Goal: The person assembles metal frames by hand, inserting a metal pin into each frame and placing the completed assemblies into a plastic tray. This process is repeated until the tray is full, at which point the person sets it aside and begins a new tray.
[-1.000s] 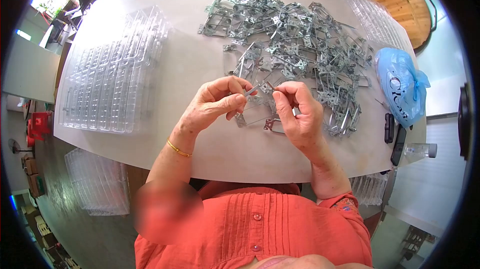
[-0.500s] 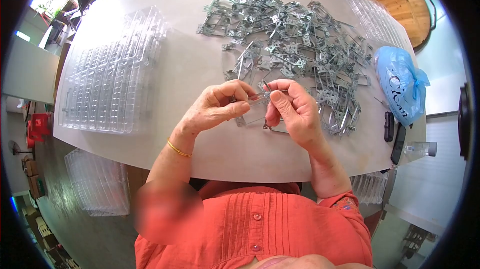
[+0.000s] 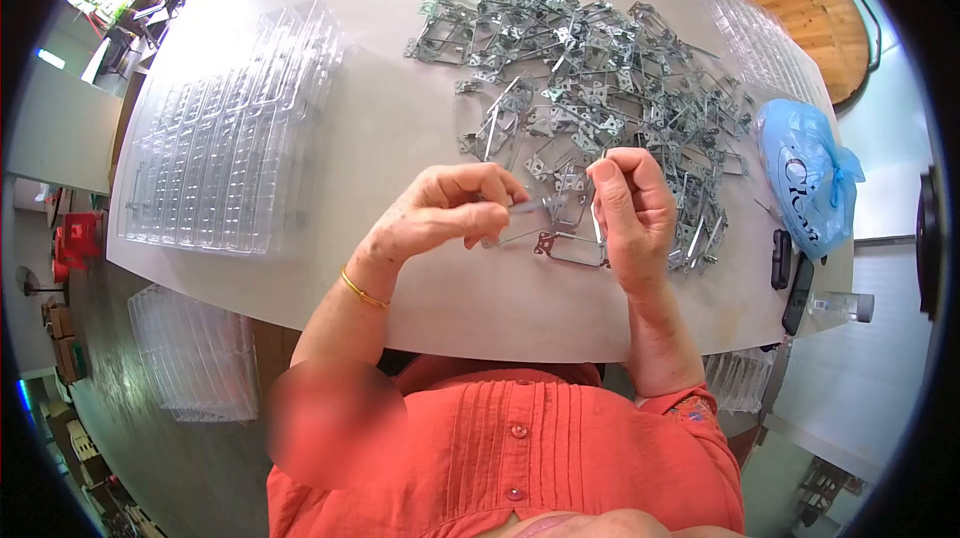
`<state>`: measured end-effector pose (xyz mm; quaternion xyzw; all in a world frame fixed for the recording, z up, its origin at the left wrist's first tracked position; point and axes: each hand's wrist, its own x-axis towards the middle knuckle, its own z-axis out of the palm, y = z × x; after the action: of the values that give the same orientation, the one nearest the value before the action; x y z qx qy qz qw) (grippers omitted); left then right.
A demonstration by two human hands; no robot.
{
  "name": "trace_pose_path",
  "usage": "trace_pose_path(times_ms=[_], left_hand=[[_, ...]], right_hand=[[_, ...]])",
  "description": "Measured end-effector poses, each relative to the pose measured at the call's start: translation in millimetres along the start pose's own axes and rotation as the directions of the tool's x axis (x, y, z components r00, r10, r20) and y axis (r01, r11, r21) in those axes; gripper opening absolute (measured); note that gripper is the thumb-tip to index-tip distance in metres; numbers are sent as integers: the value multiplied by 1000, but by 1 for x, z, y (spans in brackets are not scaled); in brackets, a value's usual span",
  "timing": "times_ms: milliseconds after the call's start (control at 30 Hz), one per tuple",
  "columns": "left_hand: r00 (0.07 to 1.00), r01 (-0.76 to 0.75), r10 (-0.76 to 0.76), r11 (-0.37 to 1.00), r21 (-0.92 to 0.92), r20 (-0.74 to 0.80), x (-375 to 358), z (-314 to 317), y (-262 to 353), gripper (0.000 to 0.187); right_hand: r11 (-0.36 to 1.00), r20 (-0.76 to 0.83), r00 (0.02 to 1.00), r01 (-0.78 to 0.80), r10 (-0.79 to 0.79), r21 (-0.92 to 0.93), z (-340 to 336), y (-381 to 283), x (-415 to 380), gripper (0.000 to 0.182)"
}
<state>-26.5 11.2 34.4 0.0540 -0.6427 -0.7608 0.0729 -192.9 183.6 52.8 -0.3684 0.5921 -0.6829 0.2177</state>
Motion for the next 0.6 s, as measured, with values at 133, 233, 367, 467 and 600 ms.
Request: trace_pose_path(times_ms=[133,233,367,467,600], left_hand=[[987,-146,118,939,-313,-107,3,-5,-11,20],[982,-169,125,913,-371,-140,3,-6,-10,19],[980,-181,132,901,-394,-148,3,-7,-12,18],[982,-175,133,906,-385,-134,3,-9,-12,18],[984,-155,114,921,-357,-134,2,-9,-12,17]], right_hand=[[995,19,998,-68,67,71,2,-7,-1,11],[971,104,970,-229,221,73,4,-9,-2,11],[966,179,949,-258,260,-32,7,-10,-3,10],[961,182,944,-270,275,-53,7,-8,-3,10],[964,179,947,-255,266,-80,7,-8,-3,10]])
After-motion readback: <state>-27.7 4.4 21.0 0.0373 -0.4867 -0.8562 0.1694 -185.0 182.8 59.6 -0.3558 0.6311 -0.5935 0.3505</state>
